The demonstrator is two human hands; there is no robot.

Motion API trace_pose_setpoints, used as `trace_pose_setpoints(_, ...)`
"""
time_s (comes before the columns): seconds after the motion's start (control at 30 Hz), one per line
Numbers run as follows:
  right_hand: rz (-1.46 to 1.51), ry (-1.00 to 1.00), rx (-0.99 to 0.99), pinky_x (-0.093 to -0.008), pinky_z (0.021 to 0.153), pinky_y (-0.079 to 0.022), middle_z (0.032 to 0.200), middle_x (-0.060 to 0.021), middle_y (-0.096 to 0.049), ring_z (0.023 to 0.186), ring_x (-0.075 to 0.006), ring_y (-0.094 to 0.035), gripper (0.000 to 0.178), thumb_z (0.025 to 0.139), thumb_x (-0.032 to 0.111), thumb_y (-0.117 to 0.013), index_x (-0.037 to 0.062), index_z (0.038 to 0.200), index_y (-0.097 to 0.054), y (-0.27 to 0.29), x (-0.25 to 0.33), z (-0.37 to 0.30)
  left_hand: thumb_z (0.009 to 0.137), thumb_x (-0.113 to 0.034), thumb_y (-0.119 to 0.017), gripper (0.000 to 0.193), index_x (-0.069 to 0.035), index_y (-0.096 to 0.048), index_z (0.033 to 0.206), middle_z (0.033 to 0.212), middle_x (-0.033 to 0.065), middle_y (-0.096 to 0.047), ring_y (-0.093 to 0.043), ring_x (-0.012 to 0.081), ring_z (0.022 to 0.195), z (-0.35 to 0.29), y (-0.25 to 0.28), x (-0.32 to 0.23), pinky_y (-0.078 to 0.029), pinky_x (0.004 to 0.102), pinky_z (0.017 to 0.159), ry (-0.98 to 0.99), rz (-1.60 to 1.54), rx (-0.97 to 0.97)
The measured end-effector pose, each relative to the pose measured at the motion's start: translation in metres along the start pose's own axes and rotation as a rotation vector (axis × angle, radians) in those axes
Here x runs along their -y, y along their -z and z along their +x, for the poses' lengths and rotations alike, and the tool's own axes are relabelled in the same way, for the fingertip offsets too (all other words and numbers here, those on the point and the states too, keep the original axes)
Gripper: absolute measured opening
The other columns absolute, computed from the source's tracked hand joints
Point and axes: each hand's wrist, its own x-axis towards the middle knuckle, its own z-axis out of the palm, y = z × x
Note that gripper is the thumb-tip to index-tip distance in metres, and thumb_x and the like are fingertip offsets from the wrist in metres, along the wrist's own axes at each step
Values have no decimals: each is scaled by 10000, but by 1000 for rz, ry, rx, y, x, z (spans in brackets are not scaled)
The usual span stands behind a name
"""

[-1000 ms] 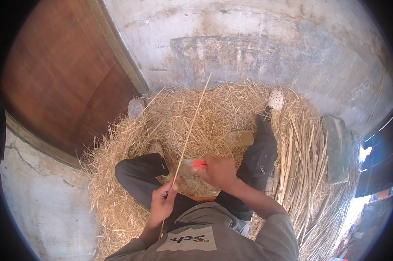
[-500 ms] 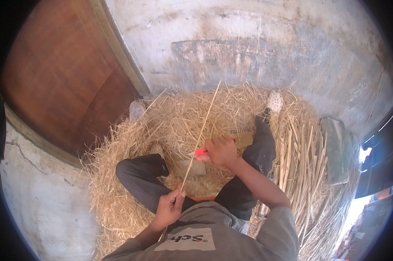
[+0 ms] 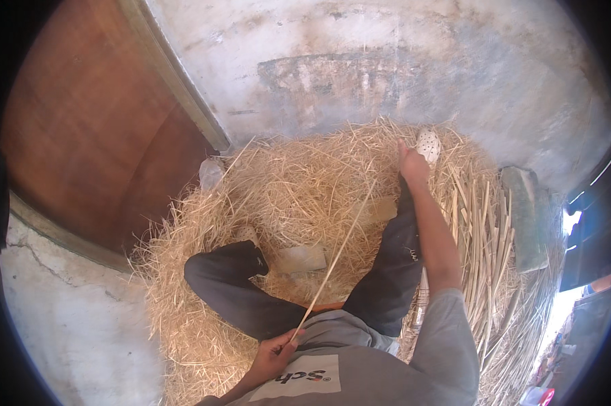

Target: The person sits on a bed of straw and uses a red utility knife to shave a long, thin bamboo stick. They hold the stick with their left hand and carefully scrape the surface with the knife in their right hand, creating thin shavings that fall onto the straw.

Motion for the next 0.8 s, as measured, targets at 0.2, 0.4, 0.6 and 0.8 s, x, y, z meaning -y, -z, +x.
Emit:
trace_pose_setpoints(0.2,210,429,259,-481,674,-470,711,-263,-607,711,-427,-614,706,945,618,-376,-15,790,-648,4,49,-124,994,-136,-513,331,-10,-545,1299,593,-82,-374,-335,1,497,41,21,-9,-259,184,451,189,-508,-184)
trace_pose_setpoints(0.4,434,881,322,-418,511,-435,558,-140,-528,546,-327,-587,515,835,544,-635,52,697,-576,40,96,-242,995,-123,-497,353,-4,-514,1328,577,-69,-360,-313,15,474,95,16,-45,-250,185,435,134,-620,-114)
trace_pose_setpoints(0.6,214,1010,227,-416,480,-430,528,-99,-511,486,-299,-570,602,741,646,-662,80,599,-513,55,100,-239,996,-125,-496,357,-24,-518,1338,614,-80,-396,-320,2,500,95,11,-51,-244,173,450,100,-523,-88)
trace_pose_setpoints(0.8,138,1130,159,-400,468,-427,511,-86,-515,476,-288,-572,668,696,730,-629,86,571,-503,41,100,-231,990,-86,-504,352,-13,-525,1333,709,-103,-443,-314,-8,598,93,7,-43,-263,160,523,-40,-286,-154)
